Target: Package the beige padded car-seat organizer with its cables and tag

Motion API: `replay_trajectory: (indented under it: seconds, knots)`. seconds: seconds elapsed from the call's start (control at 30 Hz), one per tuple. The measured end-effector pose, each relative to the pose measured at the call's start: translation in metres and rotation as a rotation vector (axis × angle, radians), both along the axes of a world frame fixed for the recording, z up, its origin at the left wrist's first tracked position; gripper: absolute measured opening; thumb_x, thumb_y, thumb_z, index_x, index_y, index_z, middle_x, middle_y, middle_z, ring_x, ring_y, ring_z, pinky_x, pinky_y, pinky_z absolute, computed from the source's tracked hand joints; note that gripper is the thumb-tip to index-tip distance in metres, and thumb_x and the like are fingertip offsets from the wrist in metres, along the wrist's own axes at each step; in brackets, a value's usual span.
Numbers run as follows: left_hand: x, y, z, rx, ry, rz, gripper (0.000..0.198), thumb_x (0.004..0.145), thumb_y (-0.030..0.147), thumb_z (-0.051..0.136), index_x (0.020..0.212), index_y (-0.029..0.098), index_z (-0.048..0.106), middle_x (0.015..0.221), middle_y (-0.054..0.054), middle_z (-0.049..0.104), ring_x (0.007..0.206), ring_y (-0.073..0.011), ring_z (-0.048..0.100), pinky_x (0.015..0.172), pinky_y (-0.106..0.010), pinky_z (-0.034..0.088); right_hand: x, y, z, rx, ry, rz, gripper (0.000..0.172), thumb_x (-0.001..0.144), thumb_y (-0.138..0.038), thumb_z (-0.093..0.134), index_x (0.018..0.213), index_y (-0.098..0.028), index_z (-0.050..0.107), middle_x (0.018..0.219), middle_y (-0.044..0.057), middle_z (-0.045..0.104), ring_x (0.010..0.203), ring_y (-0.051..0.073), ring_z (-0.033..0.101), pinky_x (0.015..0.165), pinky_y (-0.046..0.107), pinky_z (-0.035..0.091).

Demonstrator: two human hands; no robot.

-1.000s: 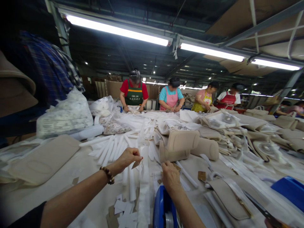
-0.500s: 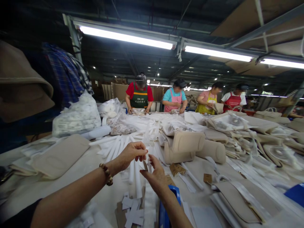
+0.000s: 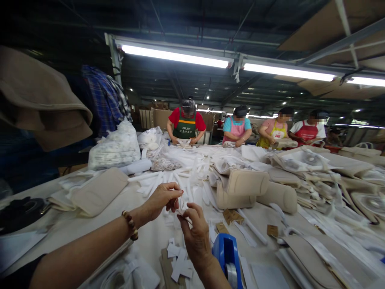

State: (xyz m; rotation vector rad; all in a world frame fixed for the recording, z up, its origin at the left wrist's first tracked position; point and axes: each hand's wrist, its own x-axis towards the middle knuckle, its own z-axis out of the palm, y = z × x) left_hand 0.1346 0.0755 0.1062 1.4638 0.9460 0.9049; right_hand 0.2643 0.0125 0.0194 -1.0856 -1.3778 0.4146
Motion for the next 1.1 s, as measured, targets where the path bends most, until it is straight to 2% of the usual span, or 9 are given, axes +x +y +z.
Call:
replay_trajectory:
  seconds: [0.17,0.27,0.4,0.5,0.67,0.8,0.9,1.0,1.1]
  knots:
    - [-0.02,-0.003,0.008,-0.005,0.018,0.133,0.019,0.084,0.011,0.053,0.065,0.014,0.05,0.05,0.006,0.055,0.037,-0.0044,0.044,0.035,-0.015,0.026,-0.015,-0.016,0.007,-0.123,0.122,0.023,0.021,0.07,-0.035,0.07,0.063,-0.02,0.057,0.106,0.006,0.056,0.107,0.022,0.051,0.095,0.033,0.035]
    - [-0.032,-0.005,0.011,-0.011,0.032,0.18,0.023,0.086,0.012,0.055,0.064,0.013,0.049,0.052,0.007,0.053,0.038,-0.004,0.044,0.035,-0.015,0.028,-0.024,-0.026,0.009,-0.339,0.376,0.139,0.028,0.059,-0.038,0.078,0.06,-0.018,0.059,0.112,0.005,0.054,0.089,0.018,0.055,0.077,0.028,0.042]
    - [-0.049,-0.009,0.01,-0.027,0.036,0.222,0.027,0.088,0.018,0.054,0.062,0.013,0.047,0.052,0.007,0.052,0.039,-0.0037,0.044,0.034,-0.014,0.027,-0.038,-0.036,0.008,-0.498,0.607,0.261,0.029,0.052,-0.038,0.08,0.06,-0.017,0.061,0.085,0.001,0.06,0.06,0.009,0.048,0.053,0.022,0.037]
    - [-0.063,-0.014,0.007,-0.05,0.028,0.227,0.029,0.089,0.019,0.053,0.062,0.014,0.046,0.053,0.007,0.053,0.038,-0.0038,0.045,0.033,-0.014,0.026,-0.047,-0.039,0.007,-0.547,0.706,0.301,0.027,0.051,-0.035,0.08,0.066,-0.018,0.065,0.065,-0.002,0.057,0.057,0.009,0.047,0.054,0.021,0.037]
    - [-0.084,-0.023,0.007,-0.075,-0.003,0.198,0.027,0.088,0.011,0.05,0.061,0.014,0.044,0.054,0.005,0.058,0.038,-0.0048,0.048,0.033,-0.014,0.026,-0.058,-0.044,0.007,-0.628,0.791,0.358,0.027,0.046,-0.03,0.08,0.067,-0.017,0.068,0.061,-0.001,0.061,0.056,0.01,0.051,0.056,0.022,0.038]
    - [-0.099,-0.027,0.007,-0.081,-0.04,0.176,0.023,0.082,0.005,0.046,0.061,0.015,0.044,0.054,0.003,0.06,0.037,-0.0053,0.049,0.034,-0.015,0.026,-0.064,-0.048,0.007,-0.63,0.769,0.39,0.021,0.046,-0.026,0.078,0.062,-0.017,0.069,0.093,0.004,0.067,0.086,0.018,0.058,0.073,0.025,0.042]
    - [-0.107,-0.028,0.008,-0.094,-0.071,0.128,0.018,0.077,0.006,0.044,0.062,0.016,0.043,0.057,-0.001,0.064,0.036,-0.0064,0.052,0.033,-0.015,0.024,-0.068,-0.051,0.008,-0.562,0.672,0.399,0.016,0.047,-0.027,0.076,0.052,-0.018,0.064,0.122,0.004,0.058,0.114,0.025,0.046,0.087,0.03,0.039]
    - [-0.113,-0.032,0.009,-0.106,-0.098,0.055,0.011,0.072,0.009,0.042,0.064,0.017,0.042,0.062,-0.006,0.067,0.034,-0.0079,0.053,0.032,-0.016,0.022,-0.074,-0.053,0.008,-0.529,0.599,0.484,0.018,0.052,-0.031,0.076,0.063,-0.02,0.067,0.09,0.005,0.066,0.093,0.024,0.056,0.087,0.037,0.039]
    - [-0.118,-0.036,0.009,-0.1,-0.122,0.019,0.008,0.069,0.011,0.042,0.064,0.017,0.042,0.063,-0.007,0.068,0.034,-0.0082,0.053,0.032,-0.015,0.022,-0.08,-0.055,0.008,-0.514,0.556,0.557,0.026,0.056,-0.033,0.077,0.077,-0.02,0.069,0.067,0.002,0.061,0.068,0.02,0.056,0.078,0.04,0.042]
